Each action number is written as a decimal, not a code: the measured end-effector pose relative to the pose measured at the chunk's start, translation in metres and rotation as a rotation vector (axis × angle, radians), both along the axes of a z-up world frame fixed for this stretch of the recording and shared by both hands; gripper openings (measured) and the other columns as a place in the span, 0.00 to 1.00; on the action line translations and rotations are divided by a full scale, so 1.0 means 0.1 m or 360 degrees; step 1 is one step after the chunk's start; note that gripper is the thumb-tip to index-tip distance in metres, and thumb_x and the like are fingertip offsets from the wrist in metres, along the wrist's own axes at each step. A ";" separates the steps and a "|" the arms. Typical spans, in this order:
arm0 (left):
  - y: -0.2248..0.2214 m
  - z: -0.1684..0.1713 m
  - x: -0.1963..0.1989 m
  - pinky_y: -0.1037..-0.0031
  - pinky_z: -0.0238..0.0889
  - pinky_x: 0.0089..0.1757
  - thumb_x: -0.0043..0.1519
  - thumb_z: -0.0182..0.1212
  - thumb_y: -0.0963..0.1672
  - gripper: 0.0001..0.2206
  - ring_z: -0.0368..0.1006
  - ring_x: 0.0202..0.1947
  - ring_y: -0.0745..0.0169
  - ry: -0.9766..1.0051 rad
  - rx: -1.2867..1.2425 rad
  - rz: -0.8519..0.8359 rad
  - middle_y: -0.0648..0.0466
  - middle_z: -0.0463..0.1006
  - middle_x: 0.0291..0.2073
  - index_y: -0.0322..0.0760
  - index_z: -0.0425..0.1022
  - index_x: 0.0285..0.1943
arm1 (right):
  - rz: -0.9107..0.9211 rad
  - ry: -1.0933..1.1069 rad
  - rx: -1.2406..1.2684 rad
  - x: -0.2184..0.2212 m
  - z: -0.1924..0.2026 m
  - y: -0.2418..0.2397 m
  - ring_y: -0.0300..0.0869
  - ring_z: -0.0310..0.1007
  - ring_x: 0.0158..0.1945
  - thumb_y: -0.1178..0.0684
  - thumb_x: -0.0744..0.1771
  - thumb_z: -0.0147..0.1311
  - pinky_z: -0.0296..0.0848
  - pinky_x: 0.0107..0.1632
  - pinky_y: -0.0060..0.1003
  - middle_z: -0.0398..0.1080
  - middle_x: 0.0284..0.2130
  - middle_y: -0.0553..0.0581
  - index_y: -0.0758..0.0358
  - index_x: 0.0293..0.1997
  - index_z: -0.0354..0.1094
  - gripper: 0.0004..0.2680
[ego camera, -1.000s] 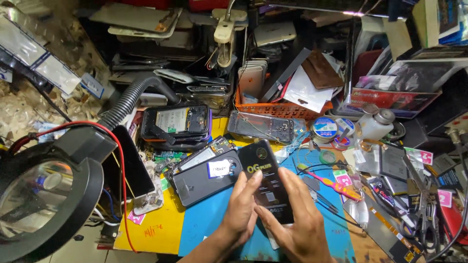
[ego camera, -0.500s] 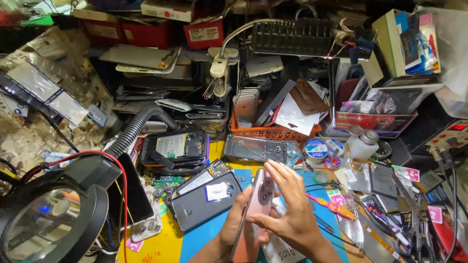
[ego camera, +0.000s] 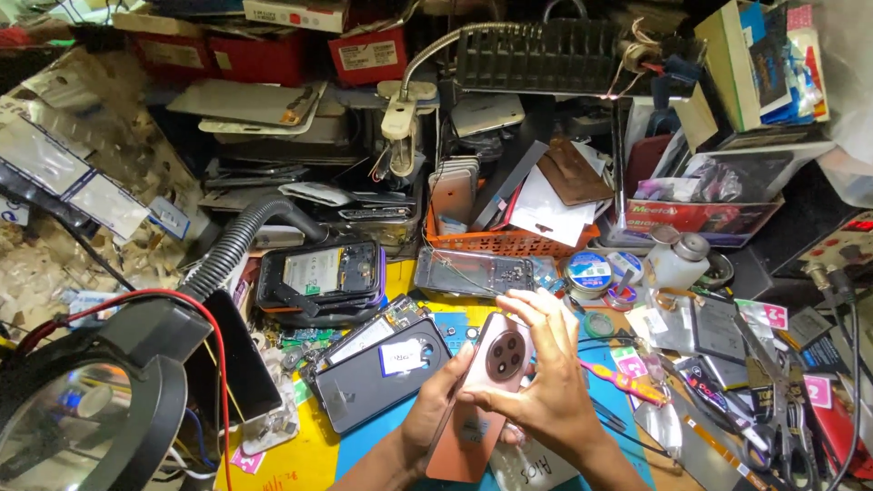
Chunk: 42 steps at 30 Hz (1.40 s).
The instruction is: The person is inspecting a phone screen assembly and a smartphone at a repair workbench, likely preparing for housing assembly.
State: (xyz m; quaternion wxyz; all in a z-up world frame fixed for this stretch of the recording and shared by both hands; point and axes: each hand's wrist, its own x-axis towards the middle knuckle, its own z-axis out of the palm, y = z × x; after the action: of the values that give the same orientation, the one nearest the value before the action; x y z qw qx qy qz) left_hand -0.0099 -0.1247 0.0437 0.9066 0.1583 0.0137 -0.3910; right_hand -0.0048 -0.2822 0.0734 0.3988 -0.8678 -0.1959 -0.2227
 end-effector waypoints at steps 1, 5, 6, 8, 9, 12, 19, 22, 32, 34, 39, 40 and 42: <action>0.02 0.00 -0.01 0.57 0.73 0.37 0.69 0.45 0.54 0.31 0.74 0.45 0.38 0.0067 -0.0020 -0.0059 0.32 0.71 0.60 0.28 0.61 0.75 | -0.0006 -0.0068 0.0013 0.01 -0.02 -0.01 0.54 0.55 0.70 0.30 0.54 0.69 0.49 0.72 0.55 0.64 0.62 0.58 0.54 0.63 0.64 0.35; 0.07 -0.03 0.02 0.60 0.69 0.43 0.69 0.44 0.58 0.35 0.73 0.39 0.40 0.0067 -0.0136 -0.0246 0.36 0.70 0.53 0.22 0.60 0.71 | -0.0040 -0.0039 0.0035 0.02 -0.01 -0.01 0.53 0.57 0.69 0.33 0.53 0.72 0.52 0.69 0.53 0.65 0.62 0.57 0.53 0.58 0.66 0.31; 0.07 0.01 0.03 0.56 0.69 0.45 0.70 0.44 0.57 0.34 0.72 0.44 0.37 0.0065 -0.0144 -0.0214 0.34 0.68 0.58 0.25 0.59 0.74 | -0.0034 -0.0048 0.0032 0.03 0.00 -0.01 0.53 0.57 0.70 0.33 0.53 0.72 0.53 0.69 0.53 0.65 0.62 0.57 0.52 0.58 0.66 0.32; 0.09 0.01 0.06 0.51 0.68 0.48 0.71 0.43 0.56 0.33 0.71 0.48 0.35 0.0067 -0.0154 -0.0178 0.32 0.67 0.63 0.28 0.57 0.77 | -0.0023 -0.0054 0.0028 0.06 0.01 -0.02 0.53 0.57 0.70 0.34 0.52 0.73 0.53 0.69 0.53 0.65 0.62 0.57 0.52 0.57 0.66 0.32; 0.10 -0.01 0.07 0.59 0.69 0.43 0.71 0.41 0.57 0.33 0.73 0.40 0.40 -0.0048 -0.0028 -0.0227 0.31 0.71 0.48 0.24 0.61 0.70 | -0.0023 -0.0071 0.0042 0.08 0.02 -0.02 0.53 0.58 0.69 0.35 0.53 0.74 0.53 0.69 0.52 0.66 0.61 0.57 0.53 0.55 0.67 0.30; 0.14 -0.02 0.10 0.70 0.71 0.38 0.70 0.43 0.59 0.32 0.75 0.33 0.47 -0.0131 0.0139 -0.0286 0.33 0.76 0.33 0.25 0.66 0.64 | -0.0031 -0.0070 0.0083 0.11 0.07 -0.04 0.53 0.60 0.68 0.38 0.54 0.73 0.55 0.69 0.53 0.68 0.59 0.57 0.52 0.50 0.69 0.24; 0.14 -0.20 0.14 0.76 0.68 0.33 0.71 0.41 0.56 0.29 0.76 0.36 0.51 -0.0417 0.0069 -0.0247 0.35 0.76 0.47 0.33 0.61 0.72 | 0.0013 0.0098 0.0317 0.19 0.06 -0.08 0.50 0.63 0.68 0.50 0.61 0.68 0.58 0.69 0.48 0.75 0.50 0.52 0.51 0.40 0.74 0.09; 0.14 -0.28 0.14 0.70 0.70 0.37 0.71 0.45 0.55 0.29 0.76 0.37 0.45 -0.0300 -0.0113 -0.0284 0.31 0.75 0.50 0.32 0.58 0.73 | 0.0005 0.0129 0.0409 0.22 0.03 -0.09 0.50 0.66 0.66 0.51 0.62 0.66 0.61 0.68 0.47 0.77 0.44 0.51 0.53 0.38 0.76 0.05; 0.12 -0.27 0.15 0.68 0.70 0.36 0.71 0.41 0.59 0.34 0.76 0.38 0.42 -0.0163 -0.0207 -0.0393 0.29 0.72 0.49 0.26 0.60 0.71 | -0.0049 0.0135 0.0328 0.25 0.06 -0.09 0.49 0.68 0.63 0.53 0.67 0.56 0.63 0.66 0.45 0.78 0.40 0.48 0.57 0.36 0.75 0.04; 0.12 -0.32 0.17 0.64 0.74 0.38 0.70 0.40 0.60 0.38 0.77 0.41 0.38 -0.0271 -0.0194 -0.0396 0.28 0.73 0.52 0.20 0.59 0.71 | -0.0117 0.0161 0.0336 0.24 0.11 -0.09 0.46 0.73 0.60 0.53 0.68 0.54 0.66 0.64 0.41 0.77 0.42 0.52 0.61 0.38 0.76 0.06; 0.21 -0.22 0.23 0.59 0.75 0.45 0.69 0.41 0.61 0.40 0.76 0.47 0.36 -0.0212 -0.0208 -0.0468 0.29 0.72 0.55 0.22 0.57 0.75 | -0.0252 0.0123 0.0359 0.25 0.10 -0.23 0.41 0.71 0.47 0.52 0.71 0.46 0.67 0.53 0.36 0.72 0.37 0.52 0.60 0.36 0.71 0.09; 0.22 -0.22 0.24 0.55 0.74 0.49 0.70 0.40 0.60 0.39 0.75 0.49 0.34 -0.0221 -0.0229 -0.0470 0.29 0.72 0.57 0.22 0.56 0.77 | -0.0289 0.0099 0.0340 0.27 0.09 -0.26 0.40 0.68 0.43 0.51 0.73 0.43 0.66 0.49 0.36 0.70 0.31 0.51 0.61 0.30 0.69 0.13; 0.21 -0.19 0.25 0.51 0.71 0.51 0.70 0.40 0.60 0.39 0.74 0.51 0.32 -0.0215 -0.0278 -0.0470 0.28 0.71 0.57 0.21 0.56 0.76 | -0.0277 0.0085 0.0351 0.26 0.13 -0.25 0.39 0.70 0.42 0.51 0.71 0.48 0.67 0.49 0.36 0.72 0.32 0.50 0.60 0.31 0.71 0.11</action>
State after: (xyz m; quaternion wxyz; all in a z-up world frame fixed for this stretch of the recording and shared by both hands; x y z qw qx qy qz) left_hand 0.0150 -0.1036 0.0249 0.8484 0.1052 -0.1047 -0.5081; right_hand 0.0211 -0.3068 0.0863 0.4760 -0.8380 -0.0836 -0.2534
